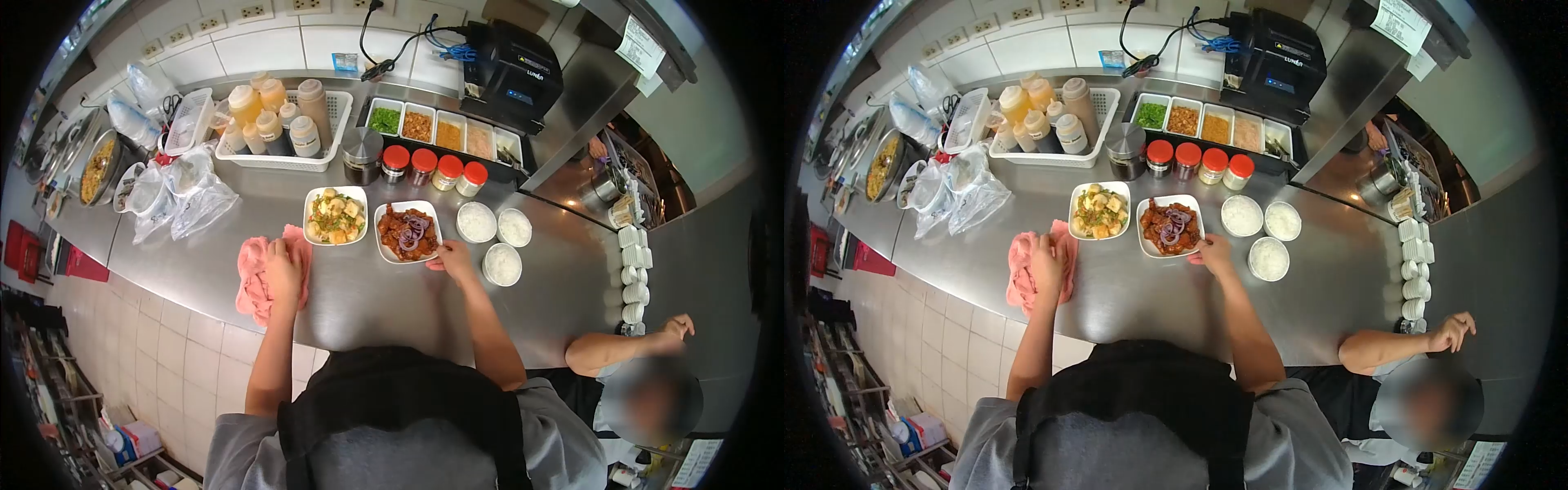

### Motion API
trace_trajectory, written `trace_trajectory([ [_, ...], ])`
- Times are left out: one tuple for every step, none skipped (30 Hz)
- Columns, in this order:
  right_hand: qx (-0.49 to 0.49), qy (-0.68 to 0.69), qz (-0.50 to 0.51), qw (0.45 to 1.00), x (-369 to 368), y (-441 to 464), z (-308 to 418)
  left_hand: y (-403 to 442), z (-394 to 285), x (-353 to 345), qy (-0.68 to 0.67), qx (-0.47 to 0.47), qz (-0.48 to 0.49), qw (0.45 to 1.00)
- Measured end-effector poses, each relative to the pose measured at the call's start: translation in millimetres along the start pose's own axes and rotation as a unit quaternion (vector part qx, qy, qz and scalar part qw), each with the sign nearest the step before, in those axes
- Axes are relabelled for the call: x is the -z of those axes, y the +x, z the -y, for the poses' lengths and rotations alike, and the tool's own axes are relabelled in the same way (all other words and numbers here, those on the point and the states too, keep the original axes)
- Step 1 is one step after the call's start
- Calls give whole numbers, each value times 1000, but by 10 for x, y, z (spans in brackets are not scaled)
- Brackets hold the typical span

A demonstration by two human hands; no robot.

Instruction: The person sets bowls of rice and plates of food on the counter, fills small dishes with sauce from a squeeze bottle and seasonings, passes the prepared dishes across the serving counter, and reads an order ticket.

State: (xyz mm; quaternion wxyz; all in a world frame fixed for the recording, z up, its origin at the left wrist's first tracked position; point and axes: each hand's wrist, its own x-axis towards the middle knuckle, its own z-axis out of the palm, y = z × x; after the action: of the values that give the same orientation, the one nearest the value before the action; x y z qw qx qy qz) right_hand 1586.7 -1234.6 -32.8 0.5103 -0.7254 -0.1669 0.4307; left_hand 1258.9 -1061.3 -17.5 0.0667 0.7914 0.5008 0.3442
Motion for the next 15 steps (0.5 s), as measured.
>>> trace_trajectory([
  [2, 0, 14, 1000, 33, -29, 4, -107, 2, 62, 85, -93, -66, 990],
  [4, 0, 29, 1000, 44, -56, 0, -204, 21, 83, 71, -62, 1, 995],
  [-1, -10, 28, 1000, 41, -73, 11, -285, 41, 85, 59, -29, 71, 995],
  [1, -19, 25, 999, 29, -69, 13, -348, 94, 35, 44, 3, 134, 990],
  [4, -30, 22, 999, 19, -68, 22, -365, 147, -45, -5, 27, 139, 990],
  [2, -32, 19, 999, 23, -61, 16, -355, 100, -39, -47, 50, 157, 985],
  [-1, -34, 16, 999, 22, -37, 15, -326, -12, -15, -89, 74, 175, 978],
  [-5, -36, 15, 999, 12, -19, 7, -304, -105, -2, -130, 98, 193, 968],
  [-6, -40, 21, 999, 16, 4, -9, -311, -134, -74, -140, 97, 179, 969],
  [-14, -45, 28, 999, 35, 20, -7, -270, -249, -65, -159, 130, 180, 962],
  [-16, -50, 33, 998, 54, 36, -30, -243, -366, -90, -180, 161, 177, 954],
  [-16, -52, 38, 998, 65, 31, -32, -211, -454, -114, -202, 191, 173, 945],
  [-14, -54, 43, 998, 75, 32, -25, -220, -453, -259, -230, 187, 128, 947],
  [-12, -55, 47, 997, 81, 31, -14, -235, -436, -376, -241, 194, 110, 945],
  [-13, -53, 46, 997, 81, 12, 7, -226, -469, -420, -251, 202, 93, 942],
])
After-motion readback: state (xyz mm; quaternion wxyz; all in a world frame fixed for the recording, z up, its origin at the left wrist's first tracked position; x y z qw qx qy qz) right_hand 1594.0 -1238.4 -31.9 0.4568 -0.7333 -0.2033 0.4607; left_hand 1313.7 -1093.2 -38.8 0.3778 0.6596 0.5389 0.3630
